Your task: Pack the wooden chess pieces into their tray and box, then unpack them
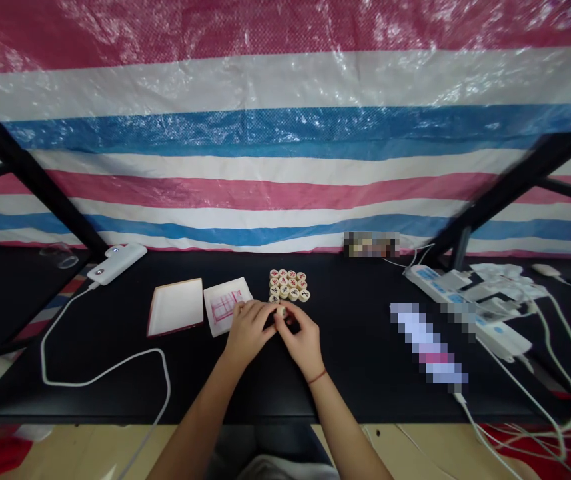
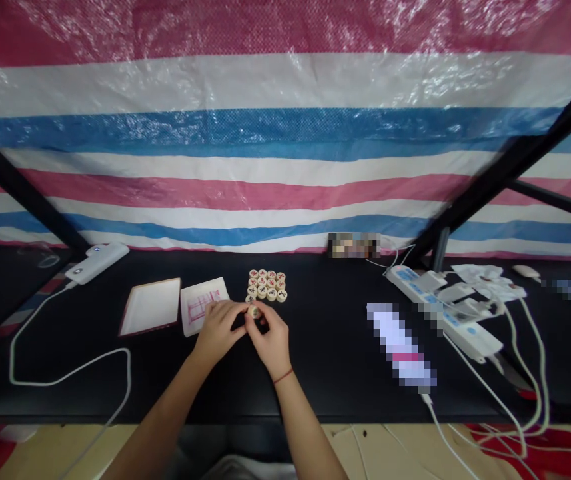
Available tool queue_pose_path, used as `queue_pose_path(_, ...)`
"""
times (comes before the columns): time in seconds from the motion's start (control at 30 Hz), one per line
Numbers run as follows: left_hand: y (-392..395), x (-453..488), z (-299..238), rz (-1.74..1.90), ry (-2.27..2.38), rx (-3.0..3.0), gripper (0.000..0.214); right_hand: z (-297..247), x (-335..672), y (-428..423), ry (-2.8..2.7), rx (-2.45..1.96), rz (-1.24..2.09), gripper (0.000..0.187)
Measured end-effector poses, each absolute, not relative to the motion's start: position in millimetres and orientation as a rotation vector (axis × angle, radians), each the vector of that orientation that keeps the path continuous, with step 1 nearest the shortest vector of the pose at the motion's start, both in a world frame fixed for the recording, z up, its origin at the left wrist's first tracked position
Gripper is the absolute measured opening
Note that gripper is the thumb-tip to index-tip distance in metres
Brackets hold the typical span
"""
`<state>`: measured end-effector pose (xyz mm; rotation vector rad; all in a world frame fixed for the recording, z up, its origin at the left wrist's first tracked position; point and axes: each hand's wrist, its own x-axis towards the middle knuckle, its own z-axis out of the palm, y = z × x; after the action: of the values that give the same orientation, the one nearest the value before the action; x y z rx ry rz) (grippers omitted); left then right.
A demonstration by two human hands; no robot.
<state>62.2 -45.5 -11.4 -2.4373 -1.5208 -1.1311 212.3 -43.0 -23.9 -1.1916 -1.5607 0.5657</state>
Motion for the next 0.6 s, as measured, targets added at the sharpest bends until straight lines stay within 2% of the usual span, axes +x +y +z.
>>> queue_pose_path(0.17, -56, 43, -16, -1.004, -1.737, -2.104, 0.024, -37, 223, -32, -1.531, -1.334, 0.351, 0.025)
queue_pose_path(0.43, -70, 32, -28, -0.842, -1.858, -1.955, 0.024, -38, 221, -27, -1.389, -1.340, 0.408, 0.023)
queue_pose_path(0.6, -70, 33, -28, -0.871, -1.878, -1.932, 0.021, -37, 222, -23, -1.280, -1.247, 0.590, 0.025)
